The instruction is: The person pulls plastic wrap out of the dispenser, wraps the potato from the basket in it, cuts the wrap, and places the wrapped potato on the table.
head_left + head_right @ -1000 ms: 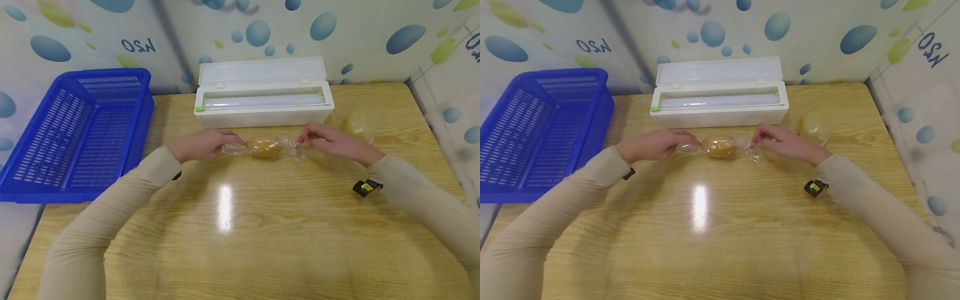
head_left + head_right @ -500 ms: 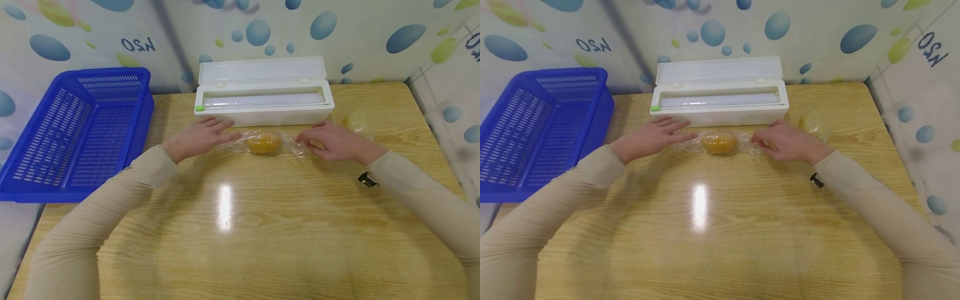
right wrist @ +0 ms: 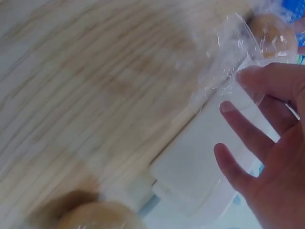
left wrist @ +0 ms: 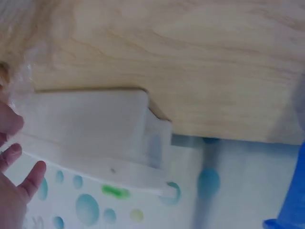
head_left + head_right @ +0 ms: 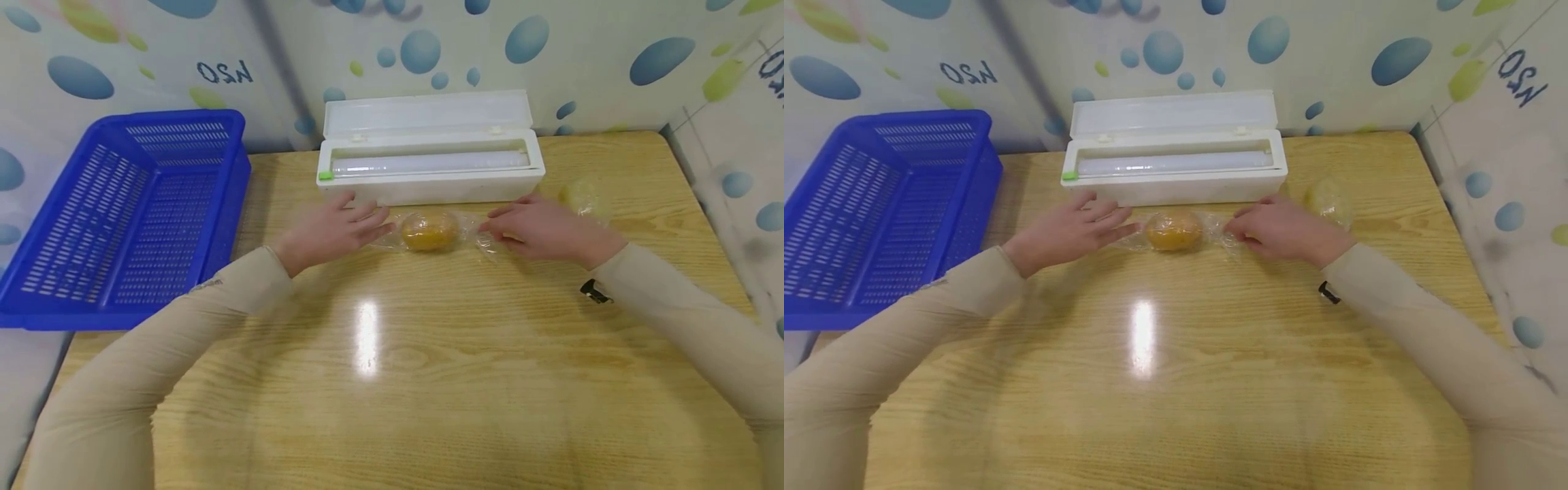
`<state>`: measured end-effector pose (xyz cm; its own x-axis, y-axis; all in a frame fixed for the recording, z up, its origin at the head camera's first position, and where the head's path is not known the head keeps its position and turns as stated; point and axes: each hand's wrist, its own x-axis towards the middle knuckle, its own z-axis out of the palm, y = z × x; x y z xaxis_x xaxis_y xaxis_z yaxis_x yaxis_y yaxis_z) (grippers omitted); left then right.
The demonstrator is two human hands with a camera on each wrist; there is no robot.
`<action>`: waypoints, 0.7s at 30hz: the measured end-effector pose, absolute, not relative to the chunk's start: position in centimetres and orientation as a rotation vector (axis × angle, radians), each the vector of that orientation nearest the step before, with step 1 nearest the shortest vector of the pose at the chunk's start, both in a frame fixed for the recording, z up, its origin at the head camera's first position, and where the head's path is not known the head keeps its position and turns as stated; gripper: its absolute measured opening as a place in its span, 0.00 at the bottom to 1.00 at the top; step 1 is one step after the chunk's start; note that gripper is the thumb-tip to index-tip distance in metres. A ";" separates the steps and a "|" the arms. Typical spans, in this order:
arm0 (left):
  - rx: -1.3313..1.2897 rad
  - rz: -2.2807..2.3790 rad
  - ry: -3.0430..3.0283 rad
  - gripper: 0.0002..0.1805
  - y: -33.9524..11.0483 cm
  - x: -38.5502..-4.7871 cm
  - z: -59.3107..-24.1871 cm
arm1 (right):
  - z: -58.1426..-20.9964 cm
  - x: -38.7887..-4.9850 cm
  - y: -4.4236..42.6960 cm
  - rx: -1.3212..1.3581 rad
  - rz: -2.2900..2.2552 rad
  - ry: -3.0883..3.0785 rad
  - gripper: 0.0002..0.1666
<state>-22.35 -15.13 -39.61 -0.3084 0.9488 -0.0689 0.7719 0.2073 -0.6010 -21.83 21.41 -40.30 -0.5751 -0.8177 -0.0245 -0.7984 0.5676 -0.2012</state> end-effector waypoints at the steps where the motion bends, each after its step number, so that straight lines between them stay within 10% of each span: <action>1: -1.610 0.828 -2.146 0.27 -14.9 -22.2 -39.8 | -40.4 -21.8 21.2 -1.385 -0.234 2.684 0.17; 21: -1.524 0.025 -2.999 0.28 -12.6 -22.7 -40.7 | -40.7 -21.7 21.5 -1.381 -0.428 2.573 0.19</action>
